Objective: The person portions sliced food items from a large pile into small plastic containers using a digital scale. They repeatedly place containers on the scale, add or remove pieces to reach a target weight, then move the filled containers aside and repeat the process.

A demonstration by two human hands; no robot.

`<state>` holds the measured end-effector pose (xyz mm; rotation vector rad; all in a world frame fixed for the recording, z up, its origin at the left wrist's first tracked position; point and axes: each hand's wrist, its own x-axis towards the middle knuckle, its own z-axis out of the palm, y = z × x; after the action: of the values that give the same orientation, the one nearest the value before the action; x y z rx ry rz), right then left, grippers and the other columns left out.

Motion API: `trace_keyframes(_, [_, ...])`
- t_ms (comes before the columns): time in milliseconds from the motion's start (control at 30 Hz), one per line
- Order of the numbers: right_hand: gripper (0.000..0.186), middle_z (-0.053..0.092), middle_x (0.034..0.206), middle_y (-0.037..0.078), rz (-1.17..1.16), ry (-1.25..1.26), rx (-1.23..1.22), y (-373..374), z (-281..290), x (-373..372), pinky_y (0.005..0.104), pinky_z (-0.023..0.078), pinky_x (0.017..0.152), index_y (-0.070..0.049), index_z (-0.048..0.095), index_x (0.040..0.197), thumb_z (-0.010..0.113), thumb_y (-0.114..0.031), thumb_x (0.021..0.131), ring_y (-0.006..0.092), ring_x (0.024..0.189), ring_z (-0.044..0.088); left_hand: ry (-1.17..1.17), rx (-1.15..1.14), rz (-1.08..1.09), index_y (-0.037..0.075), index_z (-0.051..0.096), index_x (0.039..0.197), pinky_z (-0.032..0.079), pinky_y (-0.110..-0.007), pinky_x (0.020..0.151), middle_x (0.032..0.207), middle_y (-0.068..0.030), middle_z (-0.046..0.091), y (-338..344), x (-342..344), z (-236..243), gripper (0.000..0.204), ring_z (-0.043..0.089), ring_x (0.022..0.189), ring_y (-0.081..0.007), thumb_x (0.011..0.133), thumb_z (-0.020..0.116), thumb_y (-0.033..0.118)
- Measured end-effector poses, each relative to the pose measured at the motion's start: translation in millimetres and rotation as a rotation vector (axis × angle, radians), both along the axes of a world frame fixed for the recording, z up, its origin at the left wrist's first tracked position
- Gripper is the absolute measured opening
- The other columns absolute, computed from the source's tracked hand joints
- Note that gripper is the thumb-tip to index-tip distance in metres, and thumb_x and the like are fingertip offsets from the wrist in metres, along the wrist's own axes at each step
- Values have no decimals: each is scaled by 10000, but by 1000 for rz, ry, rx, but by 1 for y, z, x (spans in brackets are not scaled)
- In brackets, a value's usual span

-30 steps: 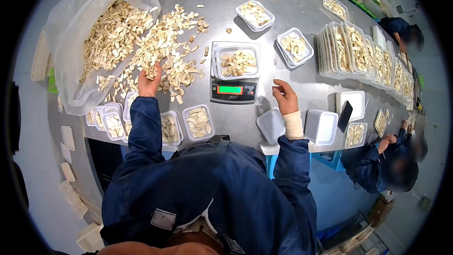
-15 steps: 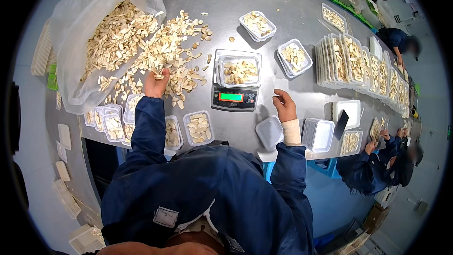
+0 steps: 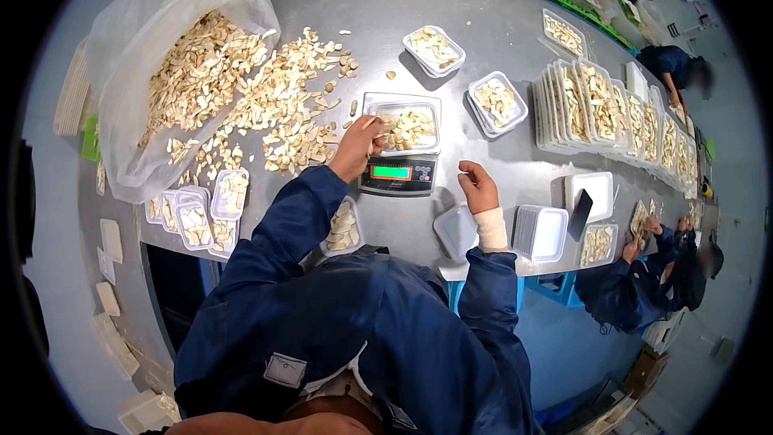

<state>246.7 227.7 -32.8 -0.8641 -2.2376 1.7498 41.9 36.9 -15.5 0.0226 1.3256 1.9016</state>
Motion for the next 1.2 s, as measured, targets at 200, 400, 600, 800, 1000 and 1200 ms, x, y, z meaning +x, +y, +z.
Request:
trace_keyframes(200, [245, 583, 908, 21, -23, 17, 1, 6, -8, 14, 216, 423, 706, -21, 546, 1034, 551, -69, 794, 85, 768, 518, 73, 19, 30, 31, 499, 958, 322, -176, 462, 692, 1, 463, 8, -5, 2, 129, 402, 543, -48, 869, 461, 117])
trace_keyframes(400, [242, 585, 919, 29, -35, 12, -36, 4, -10, 16, 215, 422, 723, -16, 542, 1034, 546, -56, 795, 89, 789, 524, -20, 110, 168, -3, 496, 962, 322, -171, 449, 702, 8, 436, 0, -15, 2, 139, 389, 540, -49, 867, 481, 98])
trace_keyframes(600, [251, 587, 941, 48, 12, 2, -51, 2, -6, 5, 222, 425, 747, -10, 530, 1047, 539, -60, 802, 100, 829, 535, 99, 9, 93, 9, 555, 1025, 286, -176, 441, 620, 35, 439, 6, -6, 4, 218, 359, 503, -36, 859, 511, 144])
trace_keyframes(800, [246, 588, 933, 46, 4, 15, -43, 5, -11, 12, 222, 427, 748, -8, 532, 1041, 541, -60, 801, 102, 824, 538, 205, -24, -14, 19, 564, 1048, 296, -179, 459, 628, 47, 469, 13, -3, 20, 237, 371, 521, -27, 850, 515, 140])
trace_keyframes(1000, [237, 587, 920, 44, -7, -1, -46, 3, -12, 12, 220, 430, 737, -13, 539, 1032, 542, -51, 798, 101, 815, 540, 149, 43, -15, -4, 551, 1055, 306, -174, 466, 656, 23, 468, 8, -9, 19, 261, 364, 517, -35, 804, 488, 28])
trace_keyframes(1200, [252, 586, 930, 46, 17, -2, -64, 1, -10, 4, 219, 427, 750, -11, 529, 1048, 541, -50, 799, 100, 831, 537, 222, -14, -56, 24, 563, 1041, 347, -175, 511, 874, -15, 581, 8, -7, 17, 340, 413, 574, -38, 727, 443, -27])
